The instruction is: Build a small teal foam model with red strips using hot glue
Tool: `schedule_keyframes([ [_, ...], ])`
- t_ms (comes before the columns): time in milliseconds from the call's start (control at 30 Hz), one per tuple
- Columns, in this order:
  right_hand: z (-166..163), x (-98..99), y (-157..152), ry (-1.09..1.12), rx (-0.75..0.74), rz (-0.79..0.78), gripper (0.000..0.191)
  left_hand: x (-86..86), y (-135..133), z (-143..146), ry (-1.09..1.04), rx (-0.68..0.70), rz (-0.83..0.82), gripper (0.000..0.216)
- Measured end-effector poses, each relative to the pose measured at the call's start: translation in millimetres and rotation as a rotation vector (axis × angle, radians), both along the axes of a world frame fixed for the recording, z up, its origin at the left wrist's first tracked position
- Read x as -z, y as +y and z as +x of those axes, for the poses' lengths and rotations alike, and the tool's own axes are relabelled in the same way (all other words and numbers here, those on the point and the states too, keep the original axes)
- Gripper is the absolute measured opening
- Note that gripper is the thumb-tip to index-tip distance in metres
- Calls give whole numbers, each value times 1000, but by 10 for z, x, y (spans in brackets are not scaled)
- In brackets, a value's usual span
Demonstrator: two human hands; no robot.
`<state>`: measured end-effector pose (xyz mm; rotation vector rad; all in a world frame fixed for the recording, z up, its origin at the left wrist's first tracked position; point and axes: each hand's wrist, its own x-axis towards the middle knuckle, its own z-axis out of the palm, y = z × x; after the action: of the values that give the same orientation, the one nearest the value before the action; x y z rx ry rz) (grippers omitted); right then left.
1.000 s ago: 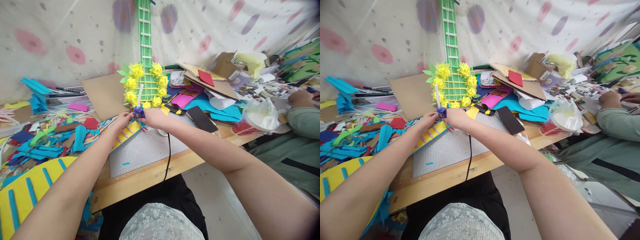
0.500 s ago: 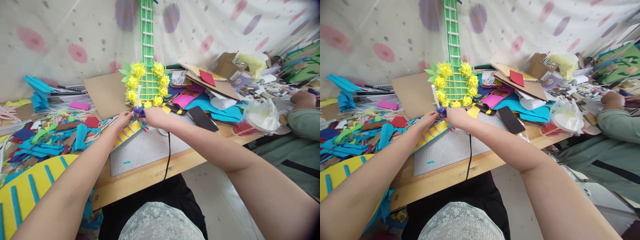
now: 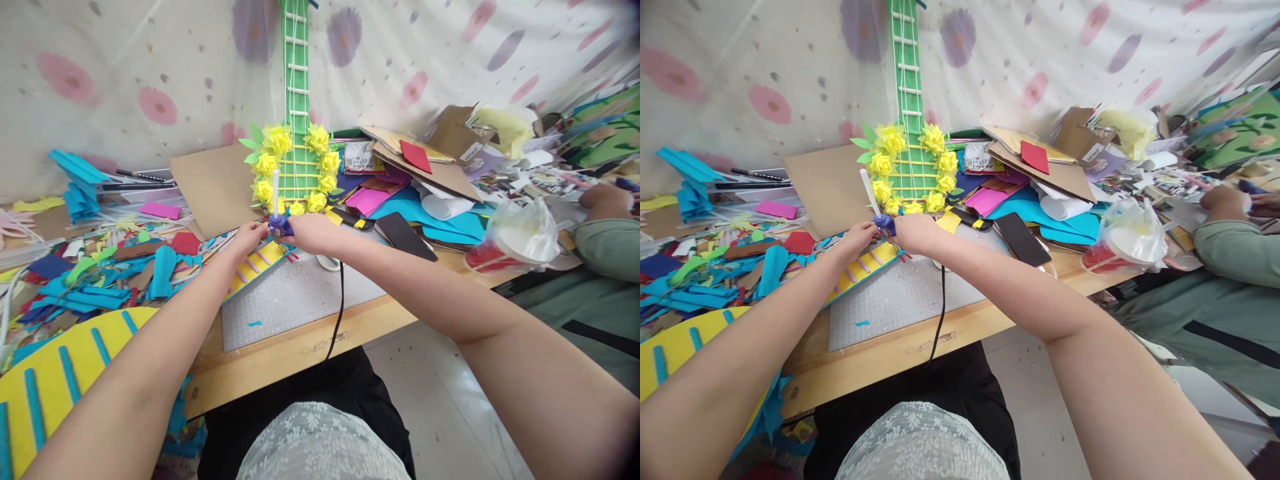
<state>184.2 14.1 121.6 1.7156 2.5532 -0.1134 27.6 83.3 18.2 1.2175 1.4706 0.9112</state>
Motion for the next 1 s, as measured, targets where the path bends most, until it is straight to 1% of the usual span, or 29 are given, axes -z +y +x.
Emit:
schedule_keyframes([
  [267, 47, -48, -2, -14, -23, -24, 37, 62, 17, -34, -20, 8, 12, 21],
  [533, 137, -44, 34, 4, -28, -56, 37, -19, -22, -6, -31, -18, -15, 24],
  [700, 202, -1, 70, 33, -21, -72, 39, -26, -19, -1, -37, -27, -25, 25],
  [900, 272, 10, 49, 99, -26, -69, 36, -25, -3, -20, -16, -30, -30, 26],
  [1000, 402, -13, 32, 226, 17, -53, 35, -36, -3, -38, -30, -25, -27, 27],
])
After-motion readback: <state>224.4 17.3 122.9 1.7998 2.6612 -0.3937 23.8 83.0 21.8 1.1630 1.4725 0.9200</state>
